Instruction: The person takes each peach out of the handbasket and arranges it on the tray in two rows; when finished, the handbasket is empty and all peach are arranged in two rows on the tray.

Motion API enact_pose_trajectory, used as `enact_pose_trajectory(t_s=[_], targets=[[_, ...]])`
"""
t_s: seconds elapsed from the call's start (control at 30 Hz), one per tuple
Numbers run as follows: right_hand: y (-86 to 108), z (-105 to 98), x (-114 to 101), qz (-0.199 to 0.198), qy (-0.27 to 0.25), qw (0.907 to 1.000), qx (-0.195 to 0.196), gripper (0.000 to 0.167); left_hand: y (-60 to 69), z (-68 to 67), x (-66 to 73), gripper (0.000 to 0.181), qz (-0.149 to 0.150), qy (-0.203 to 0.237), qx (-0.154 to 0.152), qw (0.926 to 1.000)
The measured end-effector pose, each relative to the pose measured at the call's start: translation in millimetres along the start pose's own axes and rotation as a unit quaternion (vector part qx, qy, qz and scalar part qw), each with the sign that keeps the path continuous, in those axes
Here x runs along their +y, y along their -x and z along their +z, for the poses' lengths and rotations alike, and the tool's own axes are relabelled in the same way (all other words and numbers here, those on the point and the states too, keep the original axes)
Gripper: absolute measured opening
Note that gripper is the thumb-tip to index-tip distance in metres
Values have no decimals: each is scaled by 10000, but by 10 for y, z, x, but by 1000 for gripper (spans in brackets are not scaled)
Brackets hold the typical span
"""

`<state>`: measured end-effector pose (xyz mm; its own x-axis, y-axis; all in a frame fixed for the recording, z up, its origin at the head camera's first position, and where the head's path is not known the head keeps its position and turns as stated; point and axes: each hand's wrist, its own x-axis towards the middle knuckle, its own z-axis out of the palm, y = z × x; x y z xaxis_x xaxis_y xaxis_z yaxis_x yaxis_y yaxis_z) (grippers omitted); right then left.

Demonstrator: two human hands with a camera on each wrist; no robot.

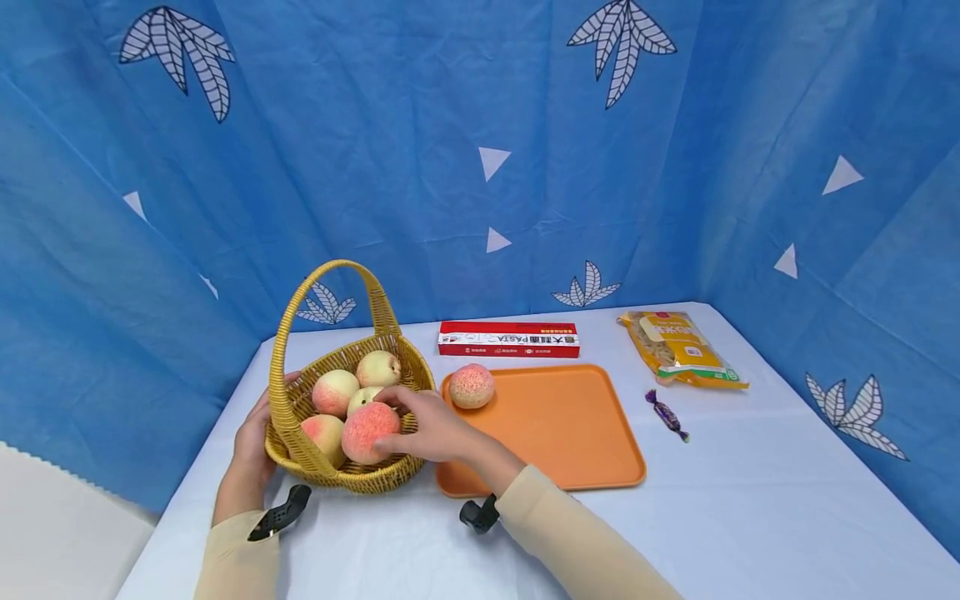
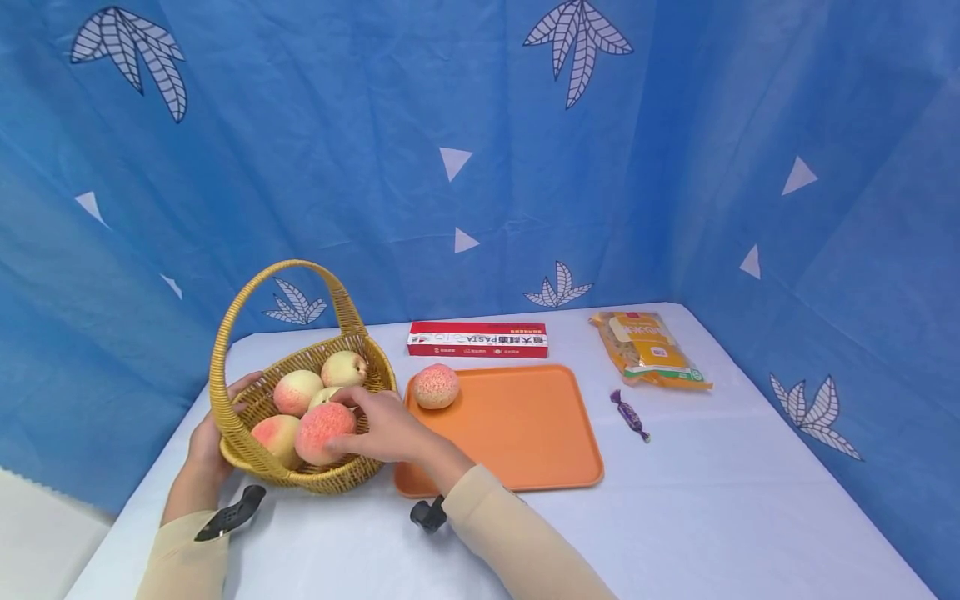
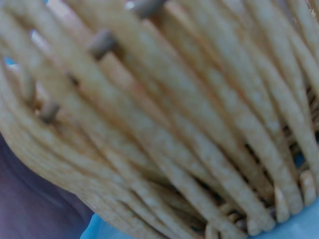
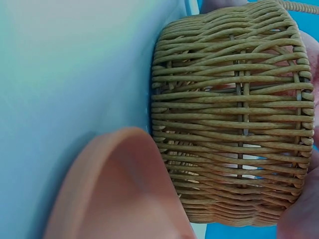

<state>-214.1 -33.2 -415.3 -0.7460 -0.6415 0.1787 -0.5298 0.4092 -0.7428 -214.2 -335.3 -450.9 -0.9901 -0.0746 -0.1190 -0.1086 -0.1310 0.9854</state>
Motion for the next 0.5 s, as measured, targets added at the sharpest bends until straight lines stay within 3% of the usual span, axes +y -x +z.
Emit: enact_pose_trajectory(t_s=[0.2, 0.5], targets=[[50, 15, 31, -110, -791, 9967, 145, 58, 11, -6, -13, 49, -29, -32, 31, 10000], [152, -16, 16, -119, -1381, 9892, 471, 59, 19, 3, -23, 50, 32, -35, 30, 10000]])
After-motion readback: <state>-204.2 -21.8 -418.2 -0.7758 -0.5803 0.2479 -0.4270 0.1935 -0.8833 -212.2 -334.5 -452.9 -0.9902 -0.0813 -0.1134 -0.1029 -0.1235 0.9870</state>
